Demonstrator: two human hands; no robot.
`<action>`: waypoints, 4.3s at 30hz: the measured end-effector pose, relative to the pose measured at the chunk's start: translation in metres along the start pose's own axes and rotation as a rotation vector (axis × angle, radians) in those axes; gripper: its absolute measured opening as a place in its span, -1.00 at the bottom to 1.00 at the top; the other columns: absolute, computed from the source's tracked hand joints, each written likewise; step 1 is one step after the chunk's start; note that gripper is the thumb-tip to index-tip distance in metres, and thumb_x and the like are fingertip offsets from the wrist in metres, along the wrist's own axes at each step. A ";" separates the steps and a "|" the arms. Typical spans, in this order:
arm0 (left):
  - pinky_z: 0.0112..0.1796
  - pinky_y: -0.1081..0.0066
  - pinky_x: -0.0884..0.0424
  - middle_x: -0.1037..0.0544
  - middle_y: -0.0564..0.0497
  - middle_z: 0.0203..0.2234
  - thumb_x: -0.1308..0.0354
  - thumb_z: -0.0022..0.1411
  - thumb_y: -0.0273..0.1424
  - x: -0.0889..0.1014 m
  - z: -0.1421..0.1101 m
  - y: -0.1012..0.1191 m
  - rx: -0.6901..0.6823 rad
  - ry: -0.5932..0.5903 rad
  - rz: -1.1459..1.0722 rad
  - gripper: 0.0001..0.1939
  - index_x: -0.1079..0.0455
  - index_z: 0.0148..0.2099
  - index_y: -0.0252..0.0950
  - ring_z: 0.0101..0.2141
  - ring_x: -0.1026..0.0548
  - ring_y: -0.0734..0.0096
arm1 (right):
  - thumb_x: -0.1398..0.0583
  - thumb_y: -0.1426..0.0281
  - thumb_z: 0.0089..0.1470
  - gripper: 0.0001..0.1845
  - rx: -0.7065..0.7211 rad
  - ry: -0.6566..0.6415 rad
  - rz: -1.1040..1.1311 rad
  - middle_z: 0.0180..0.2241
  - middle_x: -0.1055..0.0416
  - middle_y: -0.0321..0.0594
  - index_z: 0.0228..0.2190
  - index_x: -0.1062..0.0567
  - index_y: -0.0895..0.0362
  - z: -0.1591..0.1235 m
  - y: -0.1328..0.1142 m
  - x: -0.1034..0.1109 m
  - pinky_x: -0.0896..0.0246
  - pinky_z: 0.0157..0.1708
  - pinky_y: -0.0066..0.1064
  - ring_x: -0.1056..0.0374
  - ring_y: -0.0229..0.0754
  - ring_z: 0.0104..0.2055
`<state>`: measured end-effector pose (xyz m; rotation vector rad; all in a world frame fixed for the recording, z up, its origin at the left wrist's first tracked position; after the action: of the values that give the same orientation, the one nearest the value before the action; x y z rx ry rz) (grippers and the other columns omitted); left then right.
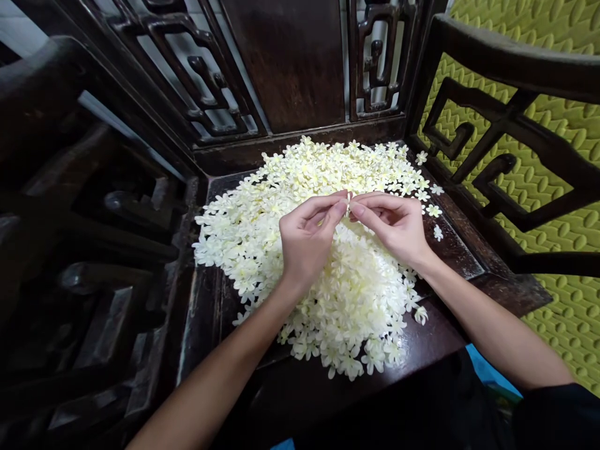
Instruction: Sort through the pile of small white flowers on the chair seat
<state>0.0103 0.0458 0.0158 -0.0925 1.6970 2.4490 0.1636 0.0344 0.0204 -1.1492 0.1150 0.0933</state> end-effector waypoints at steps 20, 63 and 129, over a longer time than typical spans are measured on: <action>0.04 0.21 -0.61 -0.69 -0.05 -0.12 -0.34 0.26 -0.39 -0.004 -0.005 -0.008 -0.092 0.070 0.015 -0.89 -0.62 -0.16 -0.25 -0.05 -0.66 0.24 | -0.45 0.41 0.02 -0.89 0.035 -0.025 0.030 -0.23 -0.66 -0.16 -0.33 -0.71 0.12 -0.001 0.003 -0.001 -0.59 -0.10 -0.29 -0.59 -0.19 -0.21; -0.34 0.53 -0.48 -0.62 0.03 -0.30 -0.22 0.38 -0.32 -0.003 -0.013 -0.008 -0.326 0.150 0.206 -0.88 -0.50 -0.13 -0.25 -0.32 -0.59 0.51 | -0.49 0.47 -0.05 -0.71 0.132 -0.070 -0.041 -0.25 -0.67 -0.27 -0.22 -0.67 0.08 -0.006 -0.009 -0.003 -0.60 -0.07 -0.32 -0.61 -0.21 -0.21; -0.16 0.45 -0.55 -0.54 0.02 -0.29 -0.25 0.35 -0.41 -0.005 -0.011 -0.020 -0.338 0.117 0.106 -0.93 -0.43 -0.21 -0.27 -0.20 -0.60 0.48 | -0.53 0.41 -0.17 -0.64 -0.047 0.012 -0.010 -0.35 -0.69 -0.21 -0.25 -0.67 0.14 -0.005 -0.010 -0.002 -0.61 -0.26 -0.36 -0.64 -0.14 -0.30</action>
<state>0.0179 0.0415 -0.0060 -0.1945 1.3412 2.8397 0.1624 0.0255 0.0276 -1.1971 0.1178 0.0808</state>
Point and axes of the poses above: each hand's wrist, its own z-axis towards the middle knuckle, its own x-axis out of the back of the hand, y = z × x, the point moved 1 cm from there along z, towards the middle knuckle
